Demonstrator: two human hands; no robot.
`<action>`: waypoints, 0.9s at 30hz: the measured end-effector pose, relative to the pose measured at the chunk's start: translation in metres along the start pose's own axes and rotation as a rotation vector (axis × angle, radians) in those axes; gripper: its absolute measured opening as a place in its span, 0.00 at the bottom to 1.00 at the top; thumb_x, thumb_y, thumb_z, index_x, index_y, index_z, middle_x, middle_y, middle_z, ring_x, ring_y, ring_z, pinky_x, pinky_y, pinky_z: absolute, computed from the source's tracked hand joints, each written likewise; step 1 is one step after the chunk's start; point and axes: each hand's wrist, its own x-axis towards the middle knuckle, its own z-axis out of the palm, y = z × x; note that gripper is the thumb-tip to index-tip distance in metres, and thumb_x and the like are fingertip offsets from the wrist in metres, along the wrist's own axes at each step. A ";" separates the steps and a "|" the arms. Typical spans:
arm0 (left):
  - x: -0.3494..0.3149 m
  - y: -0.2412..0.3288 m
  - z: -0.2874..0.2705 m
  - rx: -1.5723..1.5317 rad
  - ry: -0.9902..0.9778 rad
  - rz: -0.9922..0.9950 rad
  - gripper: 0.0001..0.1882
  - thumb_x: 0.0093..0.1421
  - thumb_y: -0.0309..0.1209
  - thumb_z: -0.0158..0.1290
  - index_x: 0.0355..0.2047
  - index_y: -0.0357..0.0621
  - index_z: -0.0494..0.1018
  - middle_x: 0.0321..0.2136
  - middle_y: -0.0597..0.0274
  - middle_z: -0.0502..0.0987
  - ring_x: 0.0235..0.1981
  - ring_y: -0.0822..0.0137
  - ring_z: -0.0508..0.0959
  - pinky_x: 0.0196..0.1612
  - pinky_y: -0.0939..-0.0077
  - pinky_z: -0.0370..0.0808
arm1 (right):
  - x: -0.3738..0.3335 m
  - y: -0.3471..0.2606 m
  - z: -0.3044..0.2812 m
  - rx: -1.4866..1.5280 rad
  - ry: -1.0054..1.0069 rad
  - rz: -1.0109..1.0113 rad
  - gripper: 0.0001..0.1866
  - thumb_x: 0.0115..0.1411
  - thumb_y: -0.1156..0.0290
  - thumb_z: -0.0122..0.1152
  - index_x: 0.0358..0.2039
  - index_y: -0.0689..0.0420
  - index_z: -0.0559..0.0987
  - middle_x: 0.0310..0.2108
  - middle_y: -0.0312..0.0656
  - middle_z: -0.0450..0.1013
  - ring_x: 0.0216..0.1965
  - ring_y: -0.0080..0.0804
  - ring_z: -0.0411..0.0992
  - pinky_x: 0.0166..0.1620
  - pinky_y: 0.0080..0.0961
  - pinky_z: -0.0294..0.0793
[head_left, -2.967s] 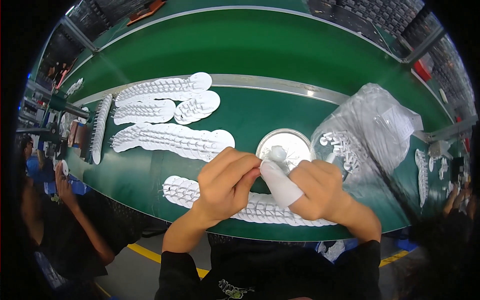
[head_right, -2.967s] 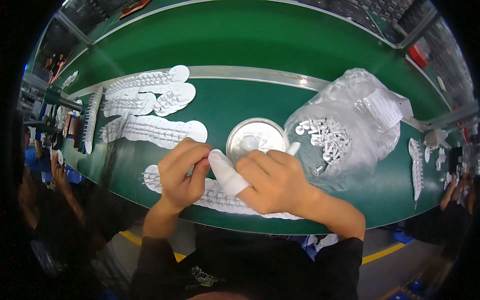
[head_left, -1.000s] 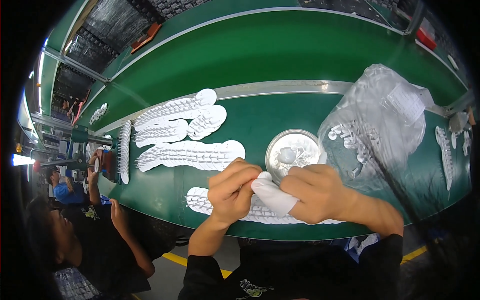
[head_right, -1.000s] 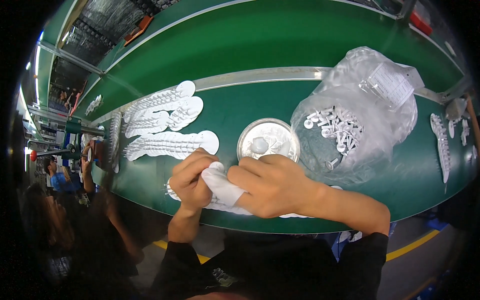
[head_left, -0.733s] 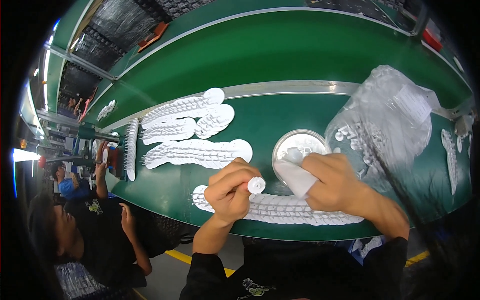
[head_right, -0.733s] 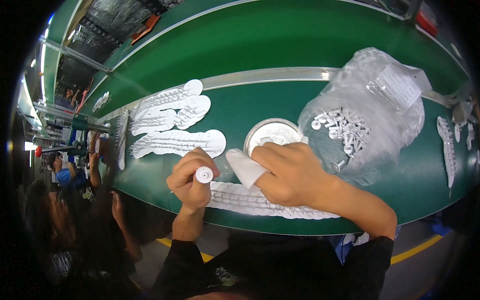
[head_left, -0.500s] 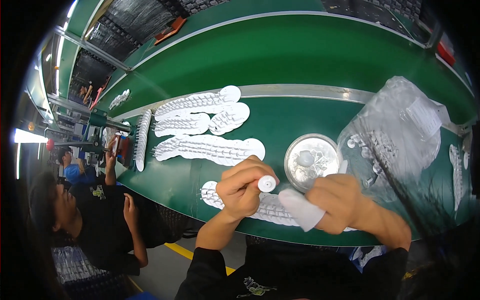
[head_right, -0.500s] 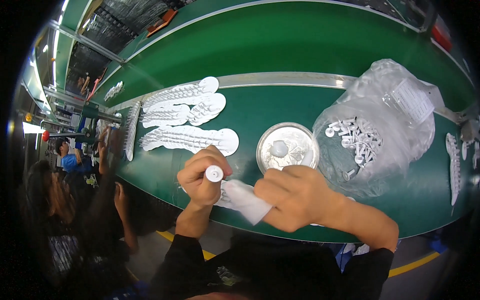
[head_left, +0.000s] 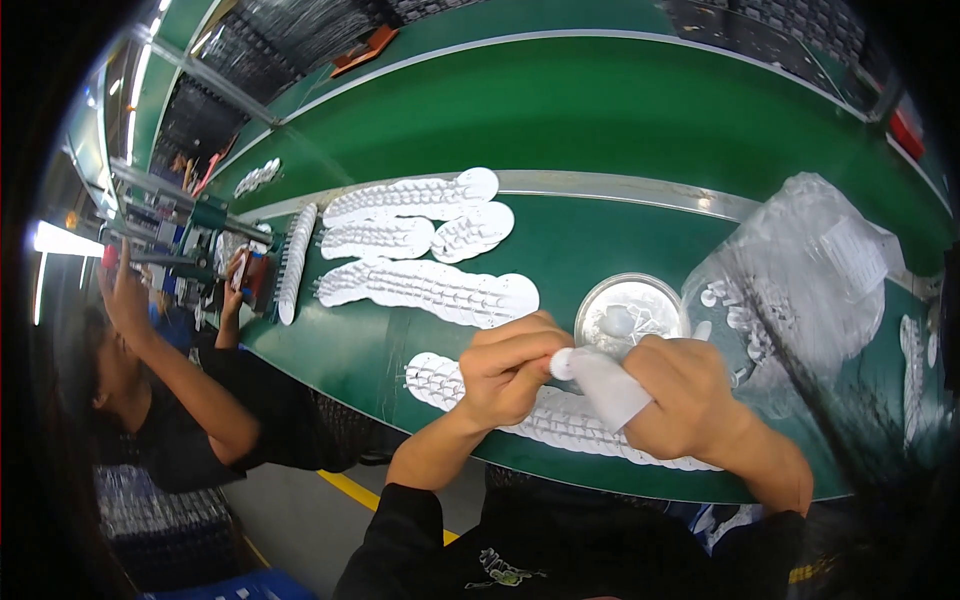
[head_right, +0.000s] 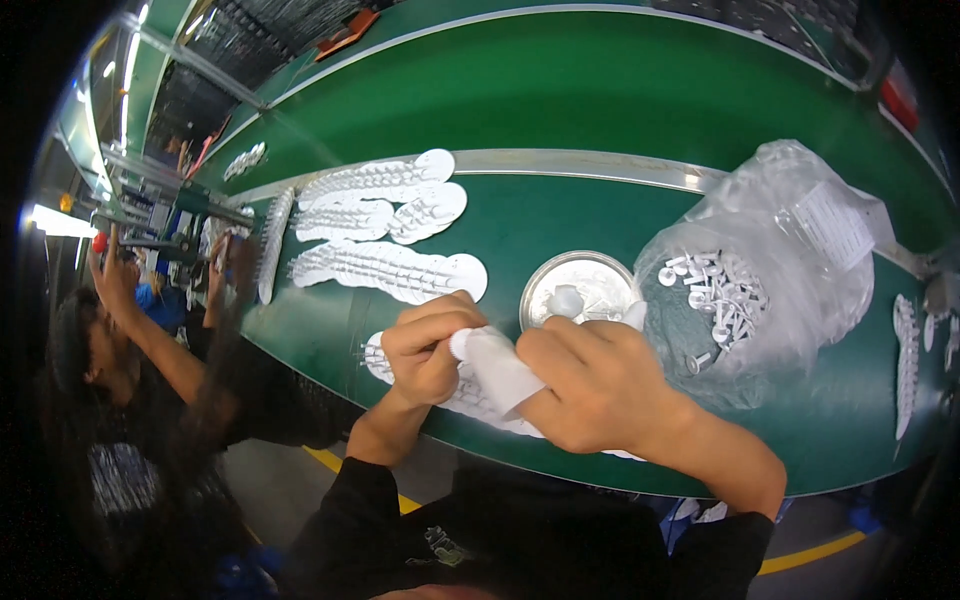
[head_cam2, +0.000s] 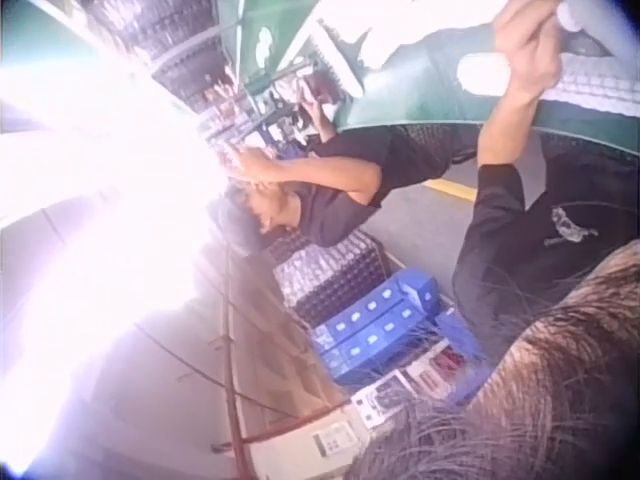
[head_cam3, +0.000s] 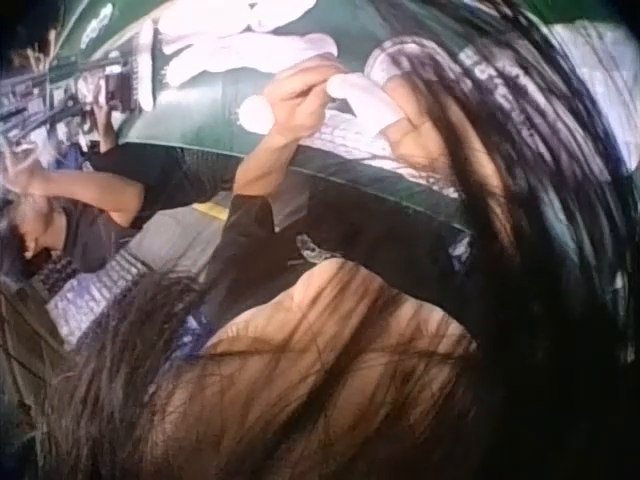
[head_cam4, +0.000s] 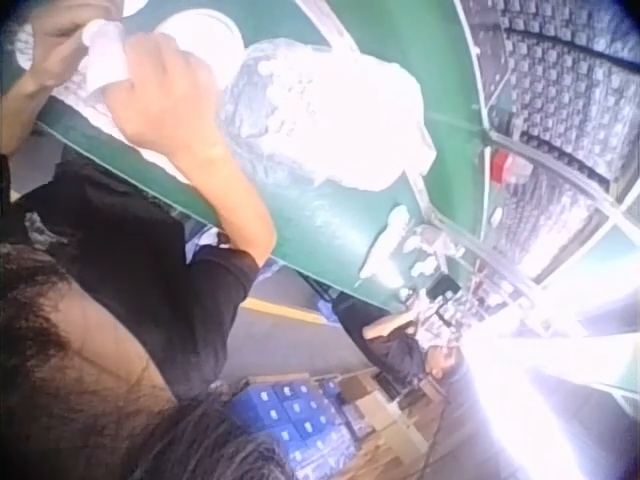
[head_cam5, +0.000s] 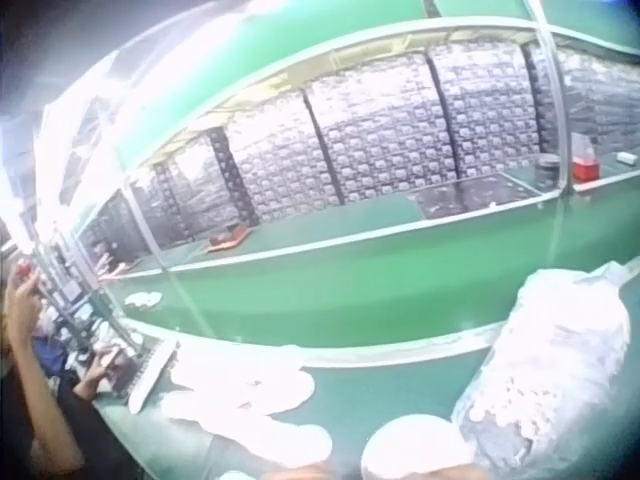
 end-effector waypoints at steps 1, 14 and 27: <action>0.001 -0.002 0.002 -0.031 -0.019 0.008 0.05 0.57 0.19 0.53 0.32 0.26 0.74 0.26 0.53 0.77 0.23 0.65 0.73 0.25 0.76 0.68 | 0.002 0.001 0.000 0.000 -0.008 0.019 0.17 0.35 0.70 0.60 0.30 0.60 0.80 0.21 0.33 0.63 0.20 0.26 0.65 0.16 0.20 0.62; 0.001 -0.002 -0.004 -0.143 -0.076 -0.100 0.04 0.54 0.16 0.50 0.28 0.26 0.74 0.26 0.52 0.76 0.24 0.67 0.72 0.25 0.76 0.67 | 0.003 0.008 -0.008 -0.192 -0.087 -0.219 0.20 0.38 0.73 0.62 0.37 0.55 0.82 0.18 0.30 0.58 0.18 0.21 0.61 0.17 0.18 0.54; 0.002 0.005 -0.028 -0.293 0.021 -0.054 0.05 0.56 0.21 0.56 0.30 0.29 0.76 0.28 0.54 0.77 0.25 0.70 0.72 0.25 0.82 0.66 | -0.013 0.033 -0.001 -0.077 -0.141 -0.117 0.18 0.36 0.72 0.61 0.33 0.56 0.78 0.18 0.36 0.63 0.17 0.31 0.64 0.16 0.26 0.59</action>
